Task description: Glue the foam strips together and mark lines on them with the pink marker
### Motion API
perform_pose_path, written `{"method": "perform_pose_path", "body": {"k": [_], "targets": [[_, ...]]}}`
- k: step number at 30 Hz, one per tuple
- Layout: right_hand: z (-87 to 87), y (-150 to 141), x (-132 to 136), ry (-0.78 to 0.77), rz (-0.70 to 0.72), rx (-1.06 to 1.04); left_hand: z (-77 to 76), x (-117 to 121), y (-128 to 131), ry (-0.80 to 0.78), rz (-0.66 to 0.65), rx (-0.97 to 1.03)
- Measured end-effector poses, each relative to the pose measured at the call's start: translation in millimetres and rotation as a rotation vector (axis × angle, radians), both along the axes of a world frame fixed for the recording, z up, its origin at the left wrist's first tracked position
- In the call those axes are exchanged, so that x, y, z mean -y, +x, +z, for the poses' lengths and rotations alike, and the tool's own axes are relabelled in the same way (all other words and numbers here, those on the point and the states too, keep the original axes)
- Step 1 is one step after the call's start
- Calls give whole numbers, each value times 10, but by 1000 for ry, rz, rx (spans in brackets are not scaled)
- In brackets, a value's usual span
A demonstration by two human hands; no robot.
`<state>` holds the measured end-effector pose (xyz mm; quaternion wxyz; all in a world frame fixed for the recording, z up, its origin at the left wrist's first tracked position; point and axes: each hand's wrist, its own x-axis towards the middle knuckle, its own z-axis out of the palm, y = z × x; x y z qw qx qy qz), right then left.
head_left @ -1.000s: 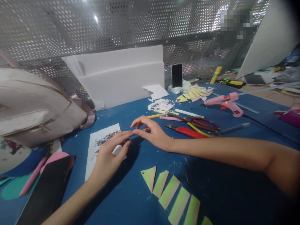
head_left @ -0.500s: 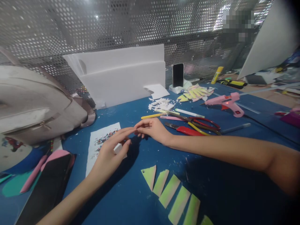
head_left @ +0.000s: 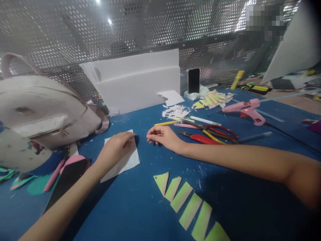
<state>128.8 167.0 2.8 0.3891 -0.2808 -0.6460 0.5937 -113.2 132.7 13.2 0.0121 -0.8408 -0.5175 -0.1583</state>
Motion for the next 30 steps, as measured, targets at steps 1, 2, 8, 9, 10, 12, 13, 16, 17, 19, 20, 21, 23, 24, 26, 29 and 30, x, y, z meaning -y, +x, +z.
{"method": "perform_pose_path", "body": {"k": [1, 2, 8, 9, 10, 12, 13, 16, 17, 19, 20, 21, 23, 24, 26, 29, 30], "targets": [[0, 2, 2, 9, -2, 0, -27, -40, 24, 2, 3, -30], [-2, 4, 2, 19, -3, 0, -39, -82, 47, 3, 6, -56], [-44, 2, -25, 72, 4, 2, 41, -286, 105, -20, 6, -168], [-52, 1, -29, 78, 9, 2, 55, -306, 110, -26, 9, -179], [-58, 0, -32, 84, 13, 1, 66, -323, 119, -31, 12, -187], [-64, 0, -34, 99, 21, -1, 82, -354, 143, -41, 17, -190], [-65, 1, -33, 110, 22, -2, 90, -368, 158, -45, 19, -184], [-60, 3, -31, 151, 16, 4, 128, -378, 208, -51, 25, -133], [-56, 4, -30, 167, 11, 8, 146, -359, 227, -49, 29, -104], [-45, 5, -26, 209, -4, 17, 180, -265, 275, -34, 42, -25], [-38, 7, -22, 236, -14, 21, 191, -189, 305, -23, 50, 25], [-32, 10, -16, 268, -26, 24, 195, -93, 339, -9, 59, 84], [-18, 23, 6, 336, -50, 29, 175, 139, 416, 14, 74, 209], [-12, 32, 21, 370, -58, 33, 150, 264, 454, 17, 80, 269], [3, 51, 62, 438, -61, 46, 81, 502, 516, 29, 110, 392], [34, 76, 138, 544, -22, 72, -26, 756, 557, 44, 194, 560], [46, 83, 163, 574, 0, 80, -52, 805, 555, 34, 212, 603]]}}
